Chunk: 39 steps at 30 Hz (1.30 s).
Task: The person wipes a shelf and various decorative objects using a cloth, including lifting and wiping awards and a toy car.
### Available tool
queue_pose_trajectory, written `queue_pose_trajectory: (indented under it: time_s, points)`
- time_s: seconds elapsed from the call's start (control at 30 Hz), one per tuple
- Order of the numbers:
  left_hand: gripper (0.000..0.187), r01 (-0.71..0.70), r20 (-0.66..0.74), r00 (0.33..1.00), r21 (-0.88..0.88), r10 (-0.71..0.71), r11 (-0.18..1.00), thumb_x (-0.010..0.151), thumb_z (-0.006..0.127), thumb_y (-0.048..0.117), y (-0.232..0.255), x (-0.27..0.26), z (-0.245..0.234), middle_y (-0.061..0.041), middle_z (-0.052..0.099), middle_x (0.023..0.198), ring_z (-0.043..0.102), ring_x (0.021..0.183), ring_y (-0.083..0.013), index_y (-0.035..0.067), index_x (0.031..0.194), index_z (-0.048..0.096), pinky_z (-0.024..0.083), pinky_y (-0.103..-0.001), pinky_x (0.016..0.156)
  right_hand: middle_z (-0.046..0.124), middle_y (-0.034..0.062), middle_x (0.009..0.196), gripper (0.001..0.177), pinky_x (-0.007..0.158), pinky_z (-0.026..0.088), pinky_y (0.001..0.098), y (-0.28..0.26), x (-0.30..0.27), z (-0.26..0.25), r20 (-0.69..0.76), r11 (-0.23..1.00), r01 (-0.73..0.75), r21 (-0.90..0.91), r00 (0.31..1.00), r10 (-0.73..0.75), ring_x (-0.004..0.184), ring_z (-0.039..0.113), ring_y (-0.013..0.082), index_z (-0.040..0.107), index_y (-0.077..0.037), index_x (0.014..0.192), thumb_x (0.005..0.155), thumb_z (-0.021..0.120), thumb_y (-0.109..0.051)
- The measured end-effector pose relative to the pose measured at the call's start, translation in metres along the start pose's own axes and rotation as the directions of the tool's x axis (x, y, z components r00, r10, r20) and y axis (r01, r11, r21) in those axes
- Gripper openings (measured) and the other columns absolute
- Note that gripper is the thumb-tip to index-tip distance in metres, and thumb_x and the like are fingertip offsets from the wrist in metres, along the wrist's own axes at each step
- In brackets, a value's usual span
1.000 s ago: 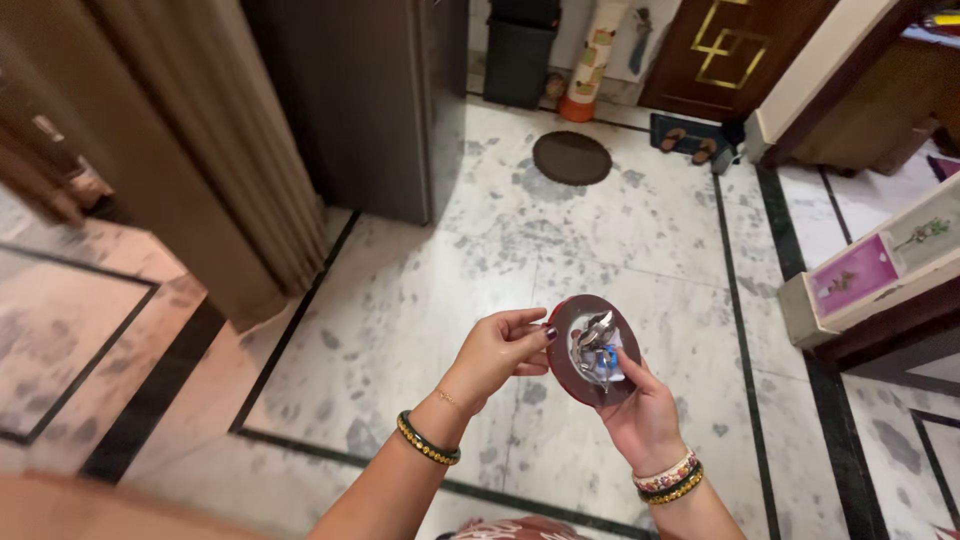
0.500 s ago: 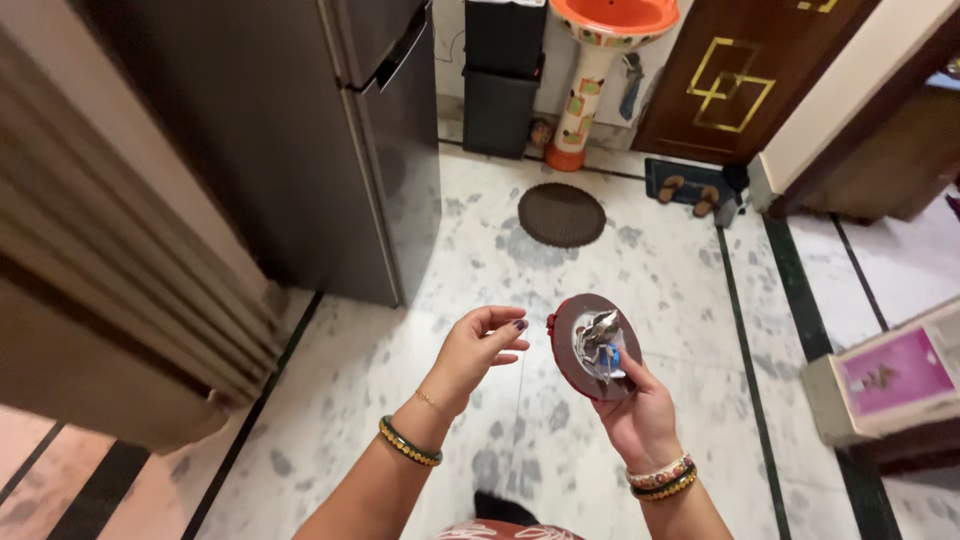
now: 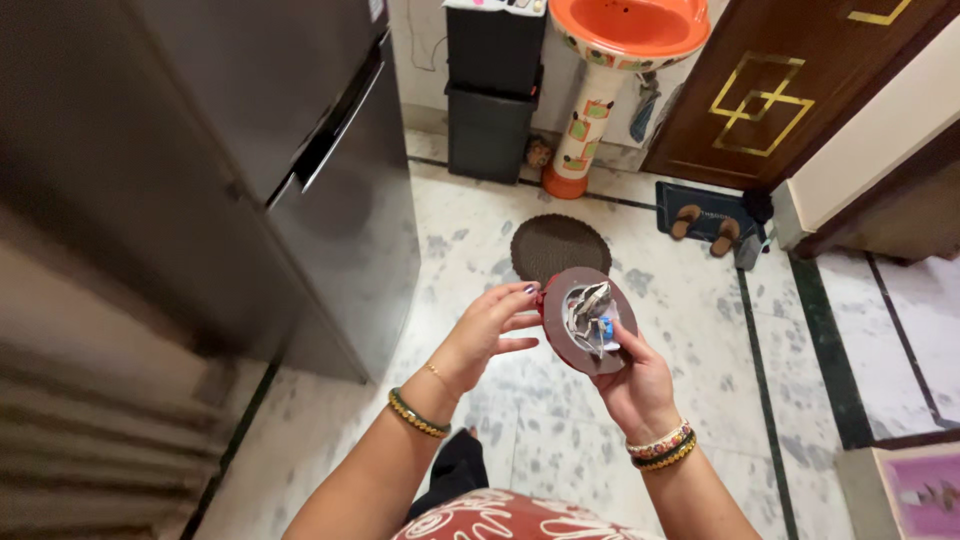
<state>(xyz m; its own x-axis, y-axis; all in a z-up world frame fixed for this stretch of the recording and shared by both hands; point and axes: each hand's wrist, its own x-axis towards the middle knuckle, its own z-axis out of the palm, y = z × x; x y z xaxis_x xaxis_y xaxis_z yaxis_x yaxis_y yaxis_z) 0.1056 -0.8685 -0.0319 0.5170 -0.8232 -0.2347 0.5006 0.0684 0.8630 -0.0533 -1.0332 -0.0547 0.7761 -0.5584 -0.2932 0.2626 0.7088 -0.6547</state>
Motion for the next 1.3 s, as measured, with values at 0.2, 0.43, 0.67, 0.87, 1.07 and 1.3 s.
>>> queue_pose_trajectory:
  time_s: [0.2, 0.43, 0.67, 0.87, 1.07, 1.3]
  points:
    - [0.033, 0.090, 0.097, 0.991, 0.004, -0.090, 0.996, 0.099, 0.059, 0.036, 0.066, 0.193, -0.031, -0.001, 0.069, 0.113, 0.068, 0.103, -0.0154, 0.012, 0.121, 0.063, 0.058, -0.042, 0.094, 0.067, 0.0098, 0.127, 0.037, 0.098, 0.053, 0.0420, -0.041, 0.178, 0.044, 0.046, 1.000, 0.003, -0.007, 0.999, -0.003, 0.113, 0.066, 0.0225, 0.056, -0.003, 0.137, 0.103, 0.054, -0.017]
    - [0.035, 0.071, 0.088, 0.994, -0.031, -0.068, 0.997, 0.101, 0.055, 0.035, 0.125, 0.398, -0.079, -0.005, 0.071, 0.108, 0.070, 0.097, -0.0161, 0.010, 0.123, 0.064, 0.061, -0.039, 0.086, 0.067, 0.0066, 0.126, 0.039, 0.096, 0.053, 0.0421, -0.083, 0.399, 0.065, -0.021, 0.998, -0.029, -0.064, 0.999, 0.028, 0.112, 0.066, 0.0205, 0.055, -0.009, 0.137, 0.099, 0.054, -0.018]
    - [0.035, 0.050, -0.144, 0.988, -0.065, -0.059, 0.997, 0.098, 0.055, 0.032, 0.201, 0.601, -0.123, -0.003, 0.071, 0.112, 0.070, 0.100, -0.0159, 0.011, 0.124, 0.064, 0.060, -0.041, 0.088, 0.067, 0.0068, 0.129, 0.046, 0.095, 0.055, 0.0441, -0.140, 0.637, 0.121, 0.128, 0.988, -0.106, -0.113, 0.984, 0.121, 0.114, 0.067, 0.0213, 0.053, -0.010, 0.140, 0.095, 0.054, -0.018]
    - [0.034, -0.048, -0.227, 0.974, -0.230, -0.006, 0.972, 0.103, 0.049, 0.033, 0.254, 0.755, -0.187, -0.006, 0.072, 0.114, 0.068, 0.102, -0.0180, 0.007, 0.119, 0.067, 0.057, -0.041, 0.093, 0.068, 0.0062, 0.126, 0.042, 0.092, 0.056, 0.0414, -0.168, 0.815, 0.172, 0.176, 0.965, -0.137, -0.222, 0.968, 0.177, 0.111, 0.066, 0.0197, 0.055, -0.009, 0.138, 0.097, 0.056, -0.019]
    - [0.034, -0.043, -0.237, 0.971, -0.322, -0.036, 0.946, 0.104, 0.046, 0.028, 0.294, 0.913, -0.303, -0.010, 0.073, 0.113, 0.069, 0.104, -0.0216, 0.004, 0.118, 0.066, 0.058, -0.045, 0.094, 0.069, 0.0056, 0.123, 0.041, 0.090, 0.056, 0.0401, -0.141, 0.998, 0.223, 0.191, 0.954, -0.151, -0.260, 0.960, 0.204, 0.108, 0.068, 0.0190, 0.057, -0.009, 0.136, 0.097, 0.059, -0.021]
    - [0.033, -0.011, -0.257, 0.964, -0.307, -0.072, 0.952, 0.104, 0.046, 0.030, 0.360, 1.096, -0.443, -0.009, 0.072, 0.114, 0.068, 0.104, -0.0207, 0.009, 0.121, 0.064, 0.056, -0.044, 0.093, 0.070, 0.0071, 0.123, 0.042, 0.089, 0.059, 0.0398, -0.100, 1.212, 0.300, 0.116, 0.950, -0.201, -0.240, 0.965, 0.233, 0.107, 0.070, 0.0200, 0.056, -0.009, 0.136, 0.095, 0.060, -0.020]
